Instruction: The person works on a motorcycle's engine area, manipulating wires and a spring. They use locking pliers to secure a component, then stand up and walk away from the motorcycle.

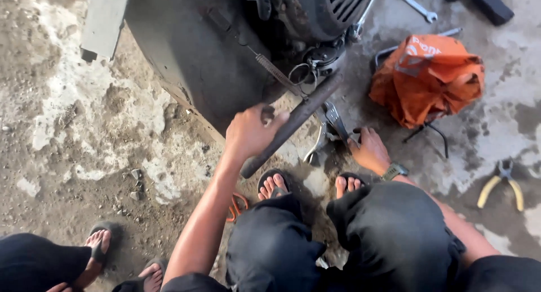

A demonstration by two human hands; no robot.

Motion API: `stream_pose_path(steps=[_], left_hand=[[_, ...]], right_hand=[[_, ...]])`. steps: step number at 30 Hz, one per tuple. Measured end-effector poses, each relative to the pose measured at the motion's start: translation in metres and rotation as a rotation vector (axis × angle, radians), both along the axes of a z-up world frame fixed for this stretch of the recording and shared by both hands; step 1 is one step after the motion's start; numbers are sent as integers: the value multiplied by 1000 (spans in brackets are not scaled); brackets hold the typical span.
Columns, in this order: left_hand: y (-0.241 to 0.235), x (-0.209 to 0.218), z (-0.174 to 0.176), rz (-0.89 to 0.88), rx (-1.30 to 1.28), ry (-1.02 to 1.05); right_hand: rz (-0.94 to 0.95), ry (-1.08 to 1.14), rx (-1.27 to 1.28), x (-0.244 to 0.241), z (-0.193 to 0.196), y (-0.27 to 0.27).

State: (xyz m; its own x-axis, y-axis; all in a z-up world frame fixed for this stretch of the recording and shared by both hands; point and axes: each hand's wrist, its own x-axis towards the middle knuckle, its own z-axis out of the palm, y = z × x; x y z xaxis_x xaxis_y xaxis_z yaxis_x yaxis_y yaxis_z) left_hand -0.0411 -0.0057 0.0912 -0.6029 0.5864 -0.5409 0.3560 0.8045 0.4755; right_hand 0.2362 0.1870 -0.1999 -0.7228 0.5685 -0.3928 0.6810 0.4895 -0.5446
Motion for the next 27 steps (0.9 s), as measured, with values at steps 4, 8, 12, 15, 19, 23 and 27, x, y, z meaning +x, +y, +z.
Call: stream_pose_path(steps=[4, 8, 12, 15, 19, 23, 27], left_hand=[[-21, 5, 3, -62, -123, -107], [-36, 12, 4, 118, 18, -6], [-32, 33, 55, 372, 54, -89], [-16, 63, 104, 544, 39, -126], [25, 113, 170, 950, 66, -461], [67, 168, 202, 1078, 307, -1169], [127, 203, 352, 1097, 405, -1258]], right_hand=[[30, -108, -56, 11, 52, 12], [-8, -74, -113, 19, 161, 25], [-221, -55, -200, 26, 257, 25], [-363, 19, -224, 16, 350, 6], [-472, 298, -177, -15, 507, -20], [-222, 682, -75, -21, 618, -49], [272, 711, 184, 24, 631, -3]])
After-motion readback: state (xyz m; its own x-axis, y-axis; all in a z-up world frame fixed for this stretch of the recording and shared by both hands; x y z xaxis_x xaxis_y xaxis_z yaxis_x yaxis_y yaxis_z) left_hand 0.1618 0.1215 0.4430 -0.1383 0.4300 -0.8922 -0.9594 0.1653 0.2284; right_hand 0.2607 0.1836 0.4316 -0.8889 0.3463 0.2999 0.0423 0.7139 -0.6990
